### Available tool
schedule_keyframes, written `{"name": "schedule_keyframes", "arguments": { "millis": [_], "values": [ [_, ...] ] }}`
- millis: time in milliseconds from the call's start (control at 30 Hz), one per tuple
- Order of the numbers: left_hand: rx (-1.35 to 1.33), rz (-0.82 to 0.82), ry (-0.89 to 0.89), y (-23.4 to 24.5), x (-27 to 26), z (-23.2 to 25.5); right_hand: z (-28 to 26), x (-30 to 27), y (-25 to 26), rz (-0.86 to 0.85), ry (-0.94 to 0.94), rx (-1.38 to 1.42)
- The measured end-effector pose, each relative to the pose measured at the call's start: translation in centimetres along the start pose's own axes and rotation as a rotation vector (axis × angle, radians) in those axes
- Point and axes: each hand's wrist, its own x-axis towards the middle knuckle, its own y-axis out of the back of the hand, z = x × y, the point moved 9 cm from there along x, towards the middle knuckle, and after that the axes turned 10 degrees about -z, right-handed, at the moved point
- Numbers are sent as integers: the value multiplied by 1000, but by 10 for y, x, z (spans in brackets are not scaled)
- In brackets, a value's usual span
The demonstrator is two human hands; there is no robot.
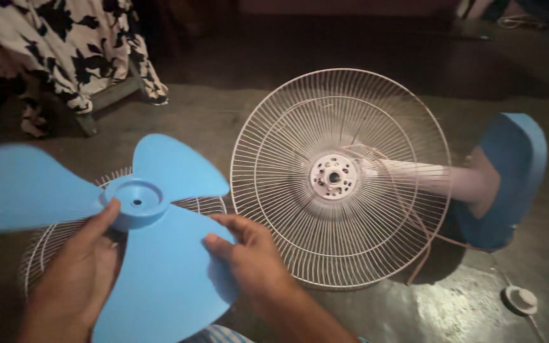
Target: The person wipes the fan blades with a cloth, then reattaches the fan blade assembly to the motor housing. They secure the fan head to the base using a screwdriver and tighten the screw.
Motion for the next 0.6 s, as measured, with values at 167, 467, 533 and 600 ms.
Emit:
{"name": "schedule_keyframes", "arguments": {
  "millis": [167, 467, 533, 600],
  "values": [
    [298, 345, 362, 72, -27, -14, 11, 37, -13, 66, 2, -122],
    [918, 524, 503, 212, -11, -33, 55, 112, -42, 43, 94, -244],
    [917, 535, 419, 227, -1, -40, 68, 122, -47, 31, 102, -257],
    [862, 504, 360, 233, 9, -45, 83, 130, -50, 31, 73, -294]
  ]
}}
